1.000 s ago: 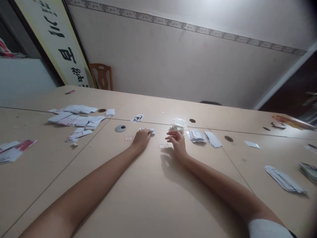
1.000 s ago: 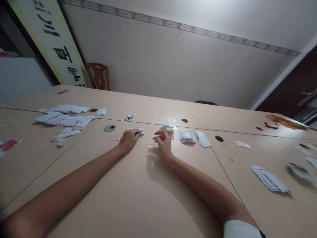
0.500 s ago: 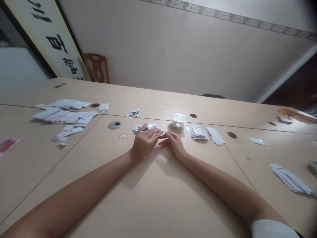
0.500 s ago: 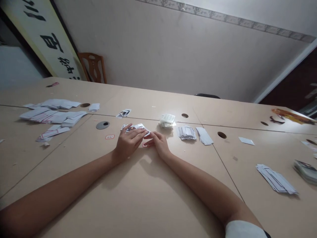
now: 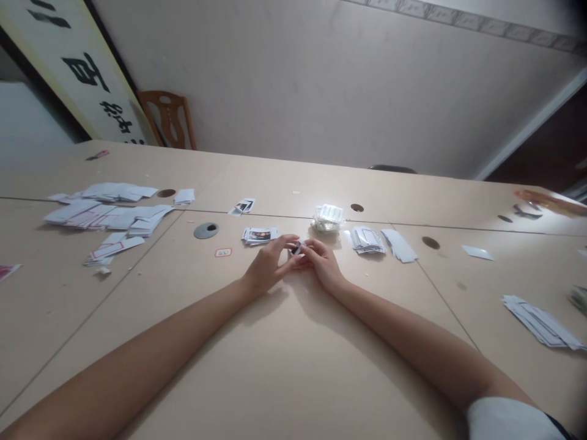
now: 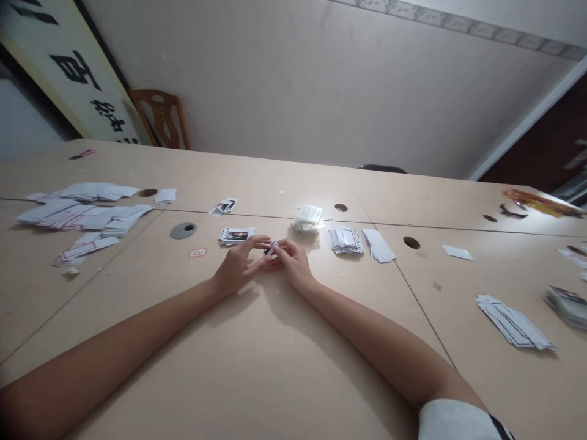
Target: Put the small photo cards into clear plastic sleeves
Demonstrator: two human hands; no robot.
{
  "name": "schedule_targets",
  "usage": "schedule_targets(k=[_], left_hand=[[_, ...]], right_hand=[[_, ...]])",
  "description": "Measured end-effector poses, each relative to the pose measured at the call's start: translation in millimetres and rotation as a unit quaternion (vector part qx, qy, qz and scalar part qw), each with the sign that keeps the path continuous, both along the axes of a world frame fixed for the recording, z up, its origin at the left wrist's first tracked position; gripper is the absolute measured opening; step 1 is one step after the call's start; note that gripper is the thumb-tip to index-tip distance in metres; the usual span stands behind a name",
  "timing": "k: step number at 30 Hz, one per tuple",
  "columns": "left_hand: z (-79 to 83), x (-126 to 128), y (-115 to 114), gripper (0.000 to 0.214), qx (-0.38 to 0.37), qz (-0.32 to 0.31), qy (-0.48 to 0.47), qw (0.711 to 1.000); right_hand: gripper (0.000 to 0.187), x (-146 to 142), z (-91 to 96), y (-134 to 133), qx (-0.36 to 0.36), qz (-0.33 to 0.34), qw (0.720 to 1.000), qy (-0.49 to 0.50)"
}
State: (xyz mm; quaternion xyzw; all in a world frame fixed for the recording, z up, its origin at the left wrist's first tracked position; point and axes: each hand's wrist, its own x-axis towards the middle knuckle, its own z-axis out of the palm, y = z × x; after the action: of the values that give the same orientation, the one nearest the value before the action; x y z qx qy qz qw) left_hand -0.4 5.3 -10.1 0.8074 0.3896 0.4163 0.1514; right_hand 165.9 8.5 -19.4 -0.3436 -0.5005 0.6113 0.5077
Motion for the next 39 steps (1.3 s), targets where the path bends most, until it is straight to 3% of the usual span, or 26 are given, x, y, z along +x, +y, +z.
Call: schedule_targets(k=[6,13,27,39], left_hand=[[2.9,0.3,0.9,0.028,-0.045,0.007,-0.027,0.999],[4.4,-2.6,5.8,0.026,-0.154,0.004,-0.122,0.980],[2.9,-1.5,5.9,0.018,-0.120,0.025,-0.076,0.990],[4.7,-0.7,4.0,0.020,-0.140,0.016,-0.087,0.986]], right_hand=[[0.026,-0.7,3.3,-4.0,0.033,0.017,0.998,-0.052],[0.029,-0.4,0.5,-2.2,0.027,0.015,0.998,-0.062],[0.030,-0.3,-1.6,-2.5,0.020,-0.022,0.998,-0.061],[0.029,0.0,-2.0,-1.2,0.004,-0.049,0.998,-0.043]])
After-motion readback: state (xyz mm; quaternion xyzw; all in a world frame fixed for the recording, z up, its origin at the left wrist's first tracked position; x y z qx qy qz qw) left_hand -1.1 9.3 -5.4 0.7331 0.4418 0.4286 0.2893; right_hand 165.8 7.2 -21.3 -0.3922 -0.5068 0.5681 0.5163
